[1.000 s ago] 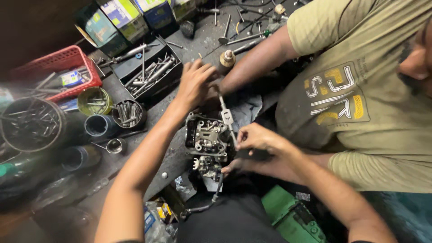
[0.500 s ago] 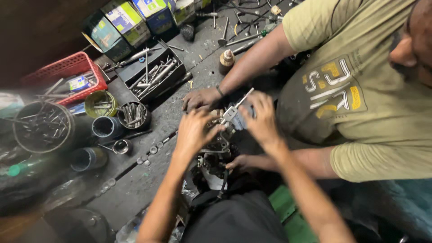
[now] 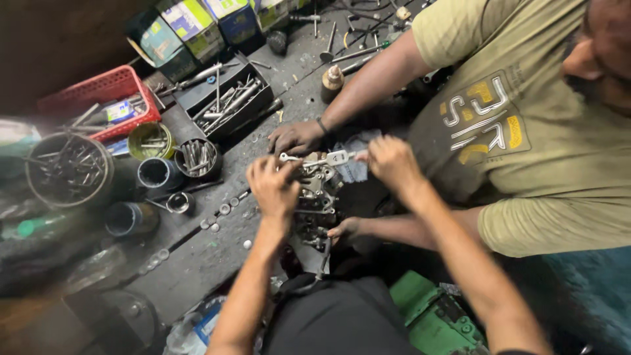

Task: The person uses a T-wrench to tighten bolts on a disassembled engine cylinder head while another person holds the assembly steady. The person then removes the wrench and handles several small metal pins, placing them into a container on the cluttered workbench.

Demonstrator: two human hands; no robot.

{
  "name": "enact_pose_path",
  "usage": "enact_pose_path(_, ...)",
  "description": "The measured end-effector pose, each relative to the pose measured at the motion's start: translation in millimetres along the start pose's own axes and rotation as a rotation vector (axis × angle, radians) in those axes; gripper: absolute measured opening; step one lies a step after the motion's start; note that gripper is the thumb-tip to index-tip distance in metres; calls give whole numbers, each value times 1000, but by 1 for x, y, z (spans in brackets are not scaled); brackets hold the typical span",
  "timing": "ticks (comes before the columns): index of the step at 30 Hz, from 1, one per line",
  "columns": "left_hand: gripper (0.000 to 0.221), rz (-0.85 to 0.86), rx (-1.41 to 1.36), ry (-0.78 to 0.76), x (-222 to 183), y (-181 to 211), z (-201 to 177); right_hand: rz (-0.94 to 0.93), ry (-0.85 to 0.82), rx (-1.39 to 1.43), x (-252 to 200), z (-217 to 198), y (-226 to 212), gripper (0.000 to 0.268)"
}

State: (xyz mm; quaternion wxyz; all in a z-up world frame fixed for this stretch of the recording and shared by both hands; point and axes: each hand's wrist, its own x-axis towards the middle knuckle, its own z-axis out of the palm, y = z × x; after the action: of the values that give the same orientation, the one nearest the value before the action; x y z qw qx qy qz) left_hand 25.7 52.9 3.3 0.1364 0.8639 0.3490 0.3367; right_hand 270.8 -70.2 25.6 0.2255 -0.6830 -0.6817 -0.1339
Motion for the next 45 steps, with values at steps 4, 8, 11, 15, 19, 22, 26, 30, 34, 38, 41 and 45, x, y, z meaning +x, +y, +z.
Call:
enact_pose_path(4,29,317,-224,-121,99,-28,28,597,-8,-277,-38,18,-89,35)
enact_pose_path(8,30,644,-241,-444,147,-49,45,662,-41,-151,-60,35,-116,18)
enact_pose_path(11,21,506,-94,-444,120,-47,34,556,-47,-43,-64,21,-87,12)
enact_pose_path(15,42,310,-52,-122,46,-22,-5,457,-45,-119,-29,8,-32,24)
enact_pose_path(19,28,-49,-39,-152,-25,48,-14,74,6,105,41,30,19,38)
enact_pose_path(22,21,-86,-259,-221,-40,86,-1,-227,-65,81,86,55,34,36)
enact_pose_path(26,22,-40,-201,-208,-34,87,-4,-288,-88,12,88,56,27,38)
enact_pose_path(30,22,-54,-128,-169,-19,42,-30,77,-51,-160,28,17,7,36)
enact_pose_path(34,19,34,-56,-90,35,-14,-11,411,-164,-123,-27,-7,-44,13)
enact_pose_path(38,22,168,-163,-135,93,-41,31,465,-24,113,-57,-16,-78,22)
enact_pose_path(41,24,217,-142,-151,105,-42,39,744,-175,677,-58,-20,-55,29)
enact_pose_path(45,29,240,-136,-124,103,-39,28,1049,-856,1061,-49,-9,-6,37)
